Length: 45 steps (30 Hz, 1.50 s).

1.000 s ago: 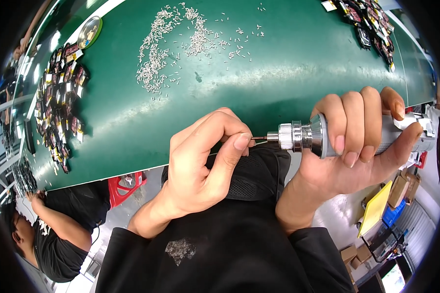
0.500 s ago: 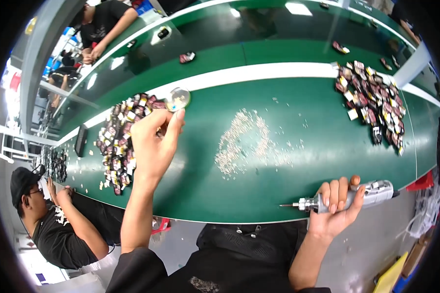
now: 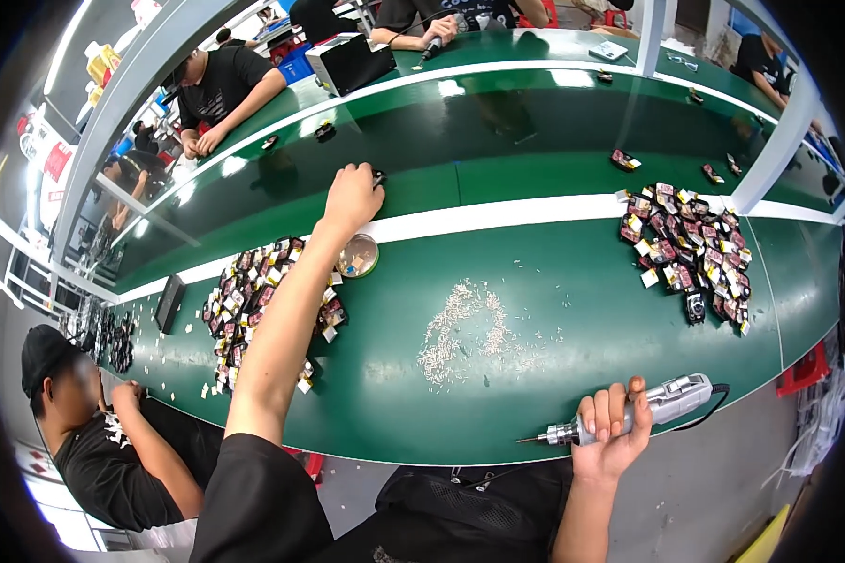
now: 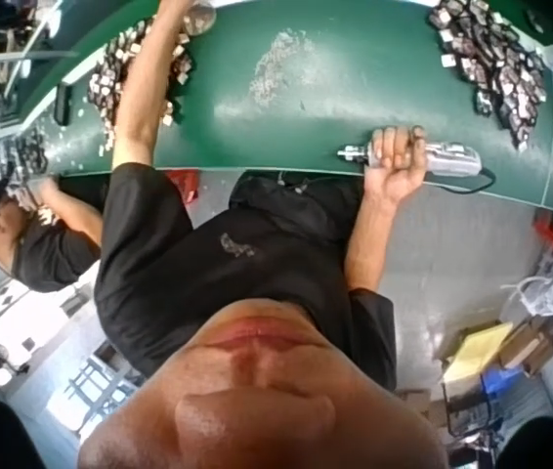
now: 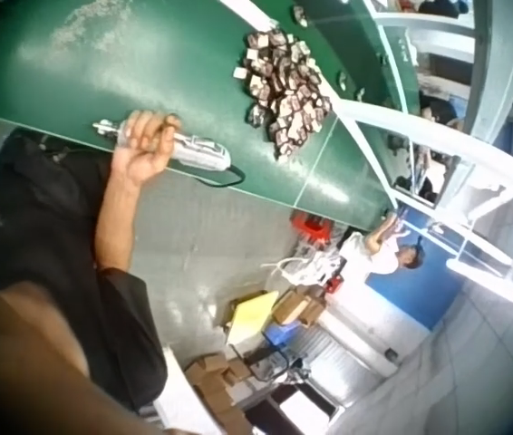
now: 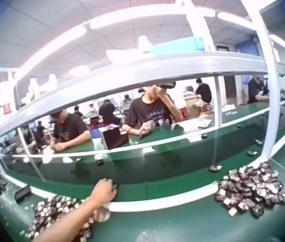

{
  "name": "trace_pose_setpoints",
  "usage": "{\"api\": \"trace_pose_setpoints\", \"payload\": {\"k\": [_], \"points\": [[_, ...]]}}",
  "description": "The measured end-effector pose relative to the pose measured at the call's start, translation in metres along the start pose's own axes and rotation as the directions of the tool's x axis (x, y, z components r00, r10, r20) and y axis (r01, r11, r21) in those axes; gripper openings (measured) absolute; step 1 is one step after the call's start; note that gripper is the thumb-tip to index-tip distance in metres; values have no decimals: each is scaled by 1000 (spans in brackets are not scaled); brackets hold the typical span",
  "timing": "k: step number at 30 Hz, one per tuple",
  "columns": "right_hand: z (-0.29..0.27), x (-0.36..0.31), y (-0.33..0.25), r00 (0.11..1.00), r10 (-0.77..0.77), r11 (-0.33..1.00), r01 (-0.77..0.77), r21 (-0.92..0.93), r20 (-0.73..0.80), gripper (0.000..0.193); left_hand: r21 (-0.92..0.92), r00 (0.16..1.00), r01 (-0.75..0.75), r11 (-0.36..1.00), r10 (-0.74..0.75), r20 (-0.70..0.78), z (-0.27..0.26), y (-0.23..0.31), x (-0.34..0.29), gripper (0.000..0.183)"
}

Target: Manually assemble electronic components and secure them using an electric screwdriver.

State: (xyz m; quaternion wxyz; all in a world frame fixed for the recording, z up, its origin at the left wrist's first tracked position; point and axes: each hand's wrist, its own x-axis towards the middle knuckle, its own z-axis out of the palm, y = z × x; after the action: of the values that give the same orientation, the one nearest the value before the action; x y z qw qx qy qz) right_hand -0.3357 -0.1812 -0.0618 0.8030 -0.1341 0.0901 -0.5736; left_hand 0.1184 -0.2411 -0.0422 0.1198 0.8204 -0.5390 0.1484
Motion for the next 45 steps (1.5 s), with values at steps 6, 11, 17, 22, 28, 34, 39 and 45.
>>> {"api": "trace_pose_setpoints", "payload": {"k": [6,11,17,22,28,34,39,45], "points": [[0,-3,-6,999,41,999,-40,-5,27,15,-364,984,-177,914,176,-37,-23,54,-38,38],[-14,-13,-11,992,36,999,-33,-26,121,18,-618,804,-488,617,593,-43,-84,188,-141,47],[-12,-30,-16,978,85,996,-77,-52,190,19,-653,657,-577,491,753,-15,-84,223,-202,52],[-16,-37,-17,969,90,993,-70,-94,231,20,-771,707,-447,453,707,6,-81,232,-200,38],[-13,-47,-10,974,120,992,-111,-61,192,18,-689,722,-491,534,691,21,-82,243,-200,29],[3,-63,-2,982,108,967,-139,-213,-154,13,-559,659,-649,516,748,-75,-79,248,-207,32],[5,-66,7,968,58,949,-130,-288,-244,13,-482,630,-725,492,756,-175,-78,249,-220,36],[1,-63,-3,976,154,958,-186,-219,-155,13,-509,631,-710,487,761,-153,-76,246,-223,40]]}}
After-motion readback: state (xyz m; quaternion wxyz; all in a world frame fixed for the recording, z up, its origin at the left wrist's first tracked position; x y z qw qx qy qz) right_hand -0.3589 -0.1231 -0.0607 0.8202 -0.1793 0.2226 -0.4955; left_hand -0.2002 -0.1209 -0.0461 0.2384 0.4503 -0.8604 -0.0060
